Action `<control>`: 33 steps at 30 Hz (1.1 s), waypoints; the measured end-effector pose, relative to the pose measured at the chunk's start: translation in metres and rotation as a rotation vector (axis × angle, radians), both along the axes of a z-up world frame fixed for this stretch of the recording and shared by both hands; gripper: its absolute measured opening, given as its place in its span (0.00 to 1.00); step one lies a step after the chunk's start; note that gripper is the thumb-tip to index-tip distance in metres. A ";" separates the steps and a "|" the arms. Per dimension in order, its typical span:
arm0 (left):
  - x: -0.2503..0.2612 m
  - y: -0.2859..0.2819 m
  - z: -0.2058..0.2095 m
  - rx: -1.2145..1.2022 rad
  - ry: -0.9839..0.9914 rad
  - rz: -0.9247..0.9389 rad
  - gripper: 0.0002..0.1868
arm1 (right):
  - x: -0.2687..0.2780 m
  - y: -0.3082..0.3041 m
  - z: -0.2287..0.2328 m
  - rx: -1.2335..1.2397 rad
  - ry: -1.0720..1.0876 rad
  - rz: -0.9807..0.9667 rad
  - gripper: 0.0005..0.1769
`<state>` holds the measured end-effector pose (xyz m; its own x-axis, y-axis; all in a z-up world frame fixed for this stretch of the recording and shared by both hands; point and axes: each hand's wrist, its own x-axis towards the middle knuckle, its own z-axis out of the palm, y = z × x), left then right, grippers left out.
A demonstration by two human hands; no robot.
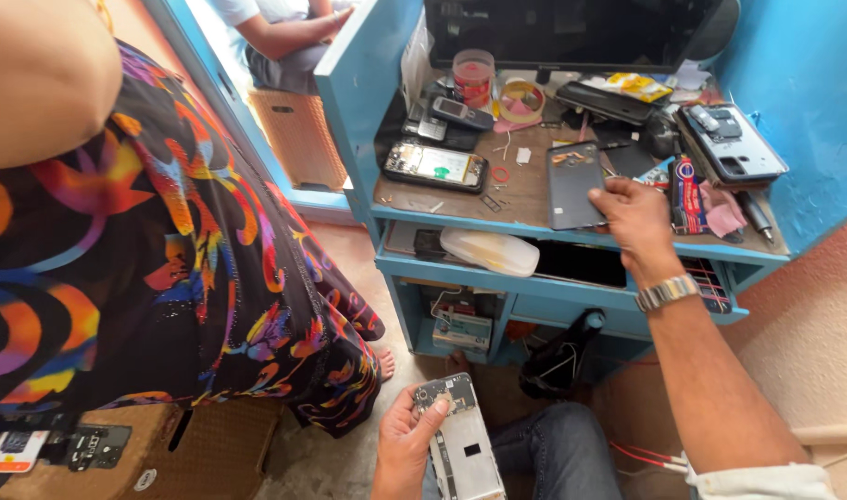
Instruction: The person repairs a mobile phone by hand and using a screwdriver, manipulating the internal chassis and components at a workbench.
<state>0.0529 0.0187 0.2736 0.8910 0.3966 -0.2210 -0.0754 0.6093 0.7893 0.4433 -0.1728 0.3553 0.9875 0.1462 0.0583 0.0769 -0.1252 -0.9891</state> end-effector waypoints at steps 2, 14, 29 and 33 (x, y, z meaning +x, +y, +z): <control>0.001 -0.002 0.013 0.005 0.048 -0.018 0.14 | 0.004 0.008 -0.002 -0.030 -0.047 0.026 0.21; 0.013 0.003 0.048 0.031 0.085 -0.045 0.17 | -0.041 0.004 -0.008 0.127 -0.092 0.030 0.14; 0.014 0.014 0.059 -0.027 0.008 -0.095 0.19 | -0.006 0.019 -0.006 -0.573 -0.499 -0.105 0.15; 0.016 0.014 0.057 -0.023 -0.045 -0.092 0.20 | -0.017 0.015 0.001 -0.993 -1.027 -0.228 0.16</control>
<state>0.0688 0.0331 0.3306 0.9325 0.3082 -0.1883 -0.0535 0.6334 0.7720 0.4263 -0.1581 0.3562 0.5799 0.3952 0.7124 0.5713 -0.8207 -0.0098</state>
